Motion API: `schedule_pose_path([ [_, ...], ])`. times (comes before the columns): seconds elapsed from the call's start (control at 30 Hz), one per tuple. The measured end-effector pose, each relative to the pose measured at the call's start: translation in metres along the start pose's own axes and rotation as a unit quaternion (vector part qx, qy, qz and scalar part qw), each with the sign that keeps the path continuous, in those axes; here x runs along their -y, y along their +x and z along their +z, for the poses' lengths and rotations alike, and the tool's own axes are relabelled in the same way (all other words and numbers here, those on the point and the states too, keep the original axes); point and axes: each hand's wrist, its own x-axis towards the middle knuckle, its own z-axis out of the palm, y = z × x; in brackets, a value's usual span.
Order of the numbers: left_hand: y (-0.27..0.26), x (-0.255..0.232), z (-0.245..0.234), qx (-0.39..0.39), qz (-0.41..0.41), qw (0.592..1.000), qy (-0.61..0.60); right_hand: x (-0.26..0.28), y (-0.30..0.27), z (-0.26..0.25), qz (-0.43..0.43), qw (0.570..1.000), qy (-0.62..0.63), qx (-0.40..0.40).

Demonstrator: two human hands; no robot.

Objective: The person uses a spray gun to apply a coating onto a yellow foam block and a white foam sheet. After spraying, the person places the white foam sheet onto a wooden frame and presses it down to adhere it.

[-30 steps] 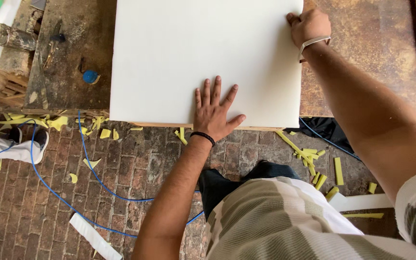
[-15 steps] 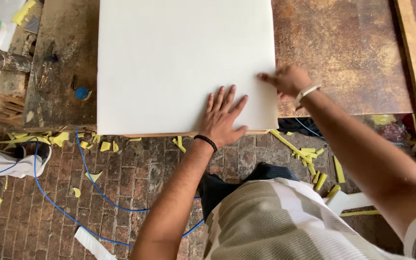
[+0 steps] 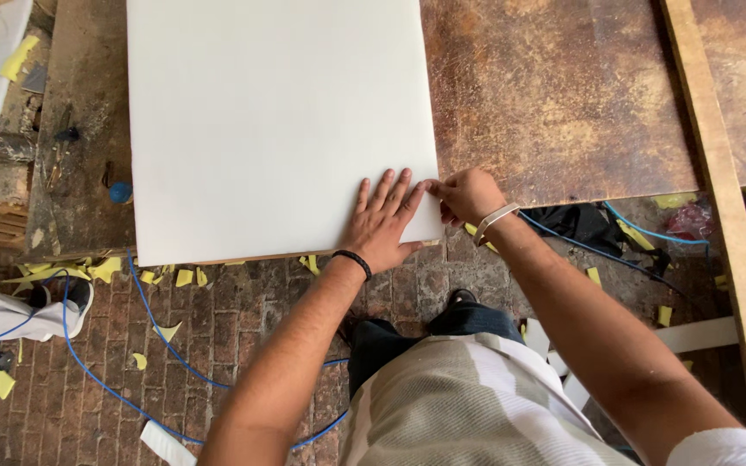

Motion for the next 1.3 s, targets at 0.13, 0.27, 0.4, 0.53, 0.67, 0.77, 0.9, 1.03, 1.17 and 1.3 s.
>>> schedule_pose_path([
  [0.13, 0.000, 0.001, -0.003, 0.003, -0.001, 1.000, 0.006, 0.001, 0.006, 0.000, -0.054, 0.995, -0.078, -0.040],
  [0.27, -0.005, -0.002, -0.019, 0.072, -0.023, 0.997, 0.009, 0.002, -0.003, 0.017, -0.292, 0.924, -0.125, -0.215],
  [0.4, -0.008, -0.008, -0.033, 0.124, -0.037, 0.991, -0.033, 0.005, -0.015, 0.053, -0.394, 0.880, -0.211, -0.159],
  [0.53, -0.008, -0.016, -0.044, 0.069, -0.032, 0.997, 0.008, 0.005, -0.012, 0.064, -0.399, 0.829, -0.379, -0.101],
  [0.67, -0.005, -0.017, -0.044, 0.129, -0.047, 0.989, -0.058, -0.002, -0.003, 0.055, -0.343, 0.862, -0.364, -0.075],
  [0.77, 0.000, -0.005, -0.033, 0.051, -0.032, 0.990, -0.127, 0.015, 0.006, 0.050, -0.303, 0.896, -0.318, -0.067],
  [0.9, -0.027, 0.071, -0.002, -0.079, -0.114, 0.989, -0.051, 0.055, 0.008, 0.070, -0.334, 0.890, -0.307, -0.048],
  [1.03, -0.066, 0.138, 0.027, -0.063, -0.240, 0.967, -0.061, 0.093, -0.003, 0.119, -0.360, 0.845, -0.393, -0.040],
  [1.17, -0.071, 0.129, 0.054, -0.105, -0.240, 0.964, -0.033, 0.091, -0.009, 0.146, -0.344, 0.811, -0.468, -0.071],
  [1.3, -0.069, 0.117, 0.063, -0.167, -0.236, 0.957, -0.034, 0.075, -0.005, 0.154, -0.327, 0.746, -0.566, -0.124],
])
